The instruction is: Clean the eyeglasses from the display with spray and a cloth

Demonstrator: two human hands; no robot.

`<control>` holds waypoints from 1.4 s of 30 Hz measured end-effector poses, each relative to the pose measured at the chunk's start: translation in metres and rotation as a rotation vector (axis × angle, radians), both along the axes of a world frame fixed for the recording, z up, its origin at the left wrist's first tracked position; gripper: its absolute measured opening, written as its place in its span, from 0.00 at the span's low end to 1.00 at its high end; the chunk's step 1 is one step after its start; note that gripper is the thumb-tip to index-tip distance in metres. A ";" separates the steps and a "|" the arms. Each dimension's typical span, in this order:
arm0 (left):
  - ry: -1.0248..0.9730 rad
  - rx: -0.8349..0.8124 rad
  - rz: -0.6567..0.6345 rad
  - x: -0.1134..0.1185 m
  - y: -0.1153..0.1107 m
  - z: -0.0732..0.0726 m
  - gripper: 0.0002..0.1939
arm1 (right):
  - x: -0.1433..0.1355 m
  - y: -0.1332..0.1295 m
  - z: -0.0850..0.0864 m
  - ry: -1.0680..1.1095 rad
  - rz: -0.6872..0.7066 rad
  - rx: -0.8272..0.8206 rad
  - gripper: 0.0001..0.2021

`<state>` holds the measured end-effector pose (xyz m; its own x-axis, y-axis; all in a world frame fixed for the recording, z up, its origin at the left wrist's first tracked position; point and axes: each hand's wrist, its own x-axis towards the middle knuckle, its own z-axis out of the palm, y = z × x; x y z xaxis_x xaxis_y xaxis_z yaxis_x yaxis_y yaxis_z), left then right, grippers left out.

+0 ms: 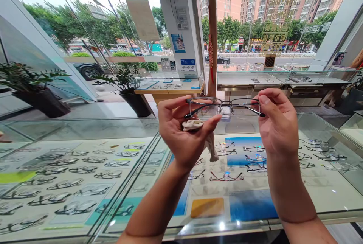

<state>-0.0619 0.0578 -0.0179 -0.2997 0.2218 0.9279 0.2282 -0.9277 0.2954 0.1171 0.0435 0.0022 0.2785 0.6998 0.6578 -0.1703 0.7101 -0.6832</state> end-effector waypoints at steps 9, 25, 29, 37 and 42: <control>0.009 0.021 -0.032 0.000 0.000 0.001 0.30 | -0.001 -0.001 0.001 -0.009 -0.010 -0.008 0.07; -0.002 -0.020 -0.016 0.001 -0.001 0.000 0.30 | 0.001 -0.004 0.002 -0.002 0.009 -0.003 0.07; -0.009 -0.049 -0.053 0.000 0.003 -0.003 0.29 | 0.003 0.000 0.002 0.041 0.046 0.013 0.09; -0.089 -0.310 -0.295 -0.009 0.005 -0.003 0.29 | 0.001 0.010 0.000 -0.271 0.230 0.114 0.07; -0.269 -0.667 -0.770 -0.002 -0.013 0.007 0.30 | -0.009 0.000 -0.004 -0.336 0.060 0.323 0.05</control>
<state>-0.0638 0.0449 -0.0110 -0.0390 0.8810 0.4716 -0.5024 -0.4252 0.7529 0.1079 0.0440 -0.0017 -0.0219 0.4527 0.8914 -0.0251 0.8911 -0.4532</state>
